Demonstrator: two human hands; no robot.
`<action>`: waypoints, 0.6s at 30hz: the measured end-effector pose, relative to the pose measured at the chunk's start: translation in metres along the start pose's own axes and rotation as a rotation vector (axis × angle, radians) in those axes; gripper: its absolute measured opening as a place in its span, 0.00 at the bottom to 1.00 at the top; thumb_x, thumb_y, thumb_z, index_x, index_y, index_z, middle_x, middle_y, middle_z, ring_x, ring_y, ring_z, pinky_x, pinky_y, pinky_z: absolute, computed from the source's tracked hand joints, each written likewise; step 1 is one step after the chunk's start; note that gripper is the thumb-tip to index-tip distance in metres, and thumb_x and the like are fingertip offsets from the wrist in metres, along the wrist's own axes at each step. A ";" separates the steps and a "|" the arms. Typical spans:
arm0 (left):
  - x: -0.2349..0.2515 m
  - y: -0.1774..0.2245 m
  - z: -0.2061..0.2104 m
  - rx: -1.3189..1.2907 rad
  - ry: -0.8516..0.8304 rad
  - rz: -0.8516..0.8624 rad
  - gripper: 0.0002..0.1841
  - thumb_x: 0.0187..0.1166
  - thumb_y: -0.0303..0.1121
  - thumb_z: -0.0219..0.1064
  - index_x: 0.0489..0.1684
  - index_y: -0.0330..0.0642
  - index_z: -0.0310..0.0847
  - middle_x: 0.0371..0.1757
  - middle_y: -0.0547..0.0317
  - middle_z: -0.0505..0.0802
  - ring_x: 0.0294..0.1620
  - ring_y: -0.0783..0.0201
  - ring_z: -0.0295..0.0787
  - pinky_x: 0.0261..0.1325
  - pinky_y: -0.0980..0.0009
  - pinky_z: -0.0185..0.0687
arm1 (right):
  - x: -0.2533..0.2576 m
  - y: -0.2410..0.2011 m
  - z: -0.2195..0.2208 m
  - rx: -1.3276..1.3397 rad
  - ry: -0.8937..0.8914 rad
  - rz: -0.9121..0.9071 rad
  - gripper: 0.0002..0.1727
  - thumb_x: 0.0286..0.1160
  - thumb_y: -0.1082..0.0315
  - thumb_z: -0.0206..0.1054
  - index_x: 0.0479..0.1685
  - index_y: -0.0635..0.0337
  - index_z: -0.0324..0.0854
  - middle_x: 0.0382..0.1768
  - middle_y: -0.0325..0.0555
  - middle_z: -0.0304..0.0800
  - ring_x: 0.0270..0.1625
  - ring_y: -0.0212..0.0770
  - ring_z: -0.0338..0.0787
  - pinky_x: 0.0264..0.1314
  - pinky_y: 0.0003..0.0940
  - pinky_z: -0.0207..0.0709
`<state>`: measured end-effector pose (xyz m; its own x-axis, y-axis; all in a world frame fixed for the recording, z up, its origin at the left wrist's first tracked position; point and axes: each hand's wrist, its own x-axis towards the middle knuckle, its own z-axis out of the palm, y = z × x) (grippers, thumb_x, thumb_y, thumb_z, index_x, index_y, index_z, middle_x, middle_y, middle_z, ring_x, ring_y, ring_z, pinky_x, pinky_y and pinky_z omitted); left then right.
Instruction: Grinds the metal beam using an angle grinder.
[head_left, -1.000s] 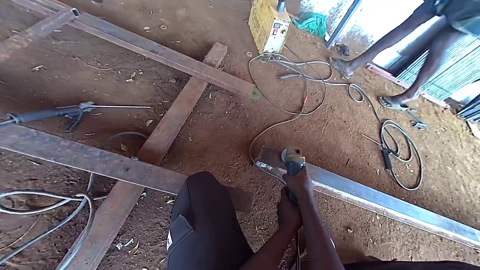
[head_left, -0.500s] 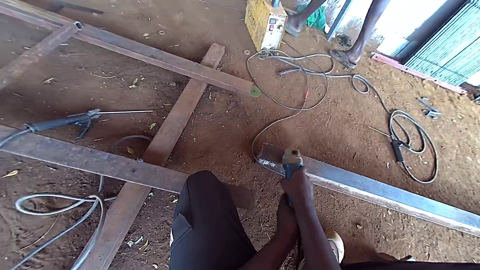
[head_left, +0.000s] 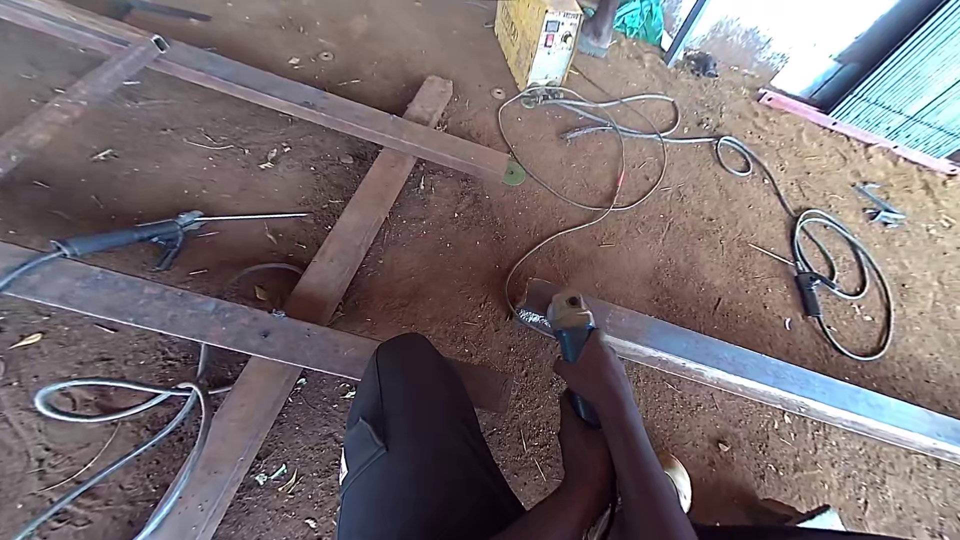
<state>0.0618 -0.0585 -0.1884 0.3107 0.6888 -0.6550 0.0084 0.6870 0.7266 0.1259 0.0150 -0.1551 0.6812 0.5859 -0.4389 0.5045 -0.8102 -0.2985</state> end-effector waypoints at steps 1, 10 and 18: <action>0.001 -0.006 0.000 -0.011 0.022 0.020 0.32 0.73 0.33 0.73 0.79 0.40 0.65 0.49 0.49 0.92 0.49 0.59 0.92 0.54 0.57 0.89 | -0.003 0.002 0.003 0.022 -0.003 -0.021 0.40 0.59 0.58 0.83 0.73 0.57 0.68 0.40 0.63 0.89 0.41 0.68 0.91 0.35 0.70 0.82; 0.005 -0.011 0.007 0.309 -0.240 -0.016 0.36 0.70 0.43 0.73 0.80 0.43 0.66 0.52 0.51 0.92 0.52 0.58 0.92 0.59 0.53 0.87 | 0.014 0.036 -0.008 0.034 0.094 0.239 0.42 0.63 0.54 0.83 0.75 0.62 0.67 0.45 0.66 0.90 0.50 0.69 0.92 0.48 0.70 0.82; 0.018 -0.027 -0.021 0.042 0.087 0.162 0.27 0.89 0.31 0.55 0.85 0.29 0.59 0.66 0.39 0.87 0.66 0.59 0.86 0.72 0.62 0.81 | -0.005 -0.016 0.023 0.100 -0.001 -0.005 0.42 0.59 0.60 0.80 0.77 0.56 0.65 0.39 0.62 0.90 0.41 0.67 0.92 0.36 0.69 0.83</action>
<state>0.0471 -0.0597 -0.2237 0.2280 0.8084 -0.5427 0.0056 0.5563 0.8310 0.1020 0.0249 -0.1677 0.6784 0.5898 -0.4380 0.4523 -0.8051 -0.3837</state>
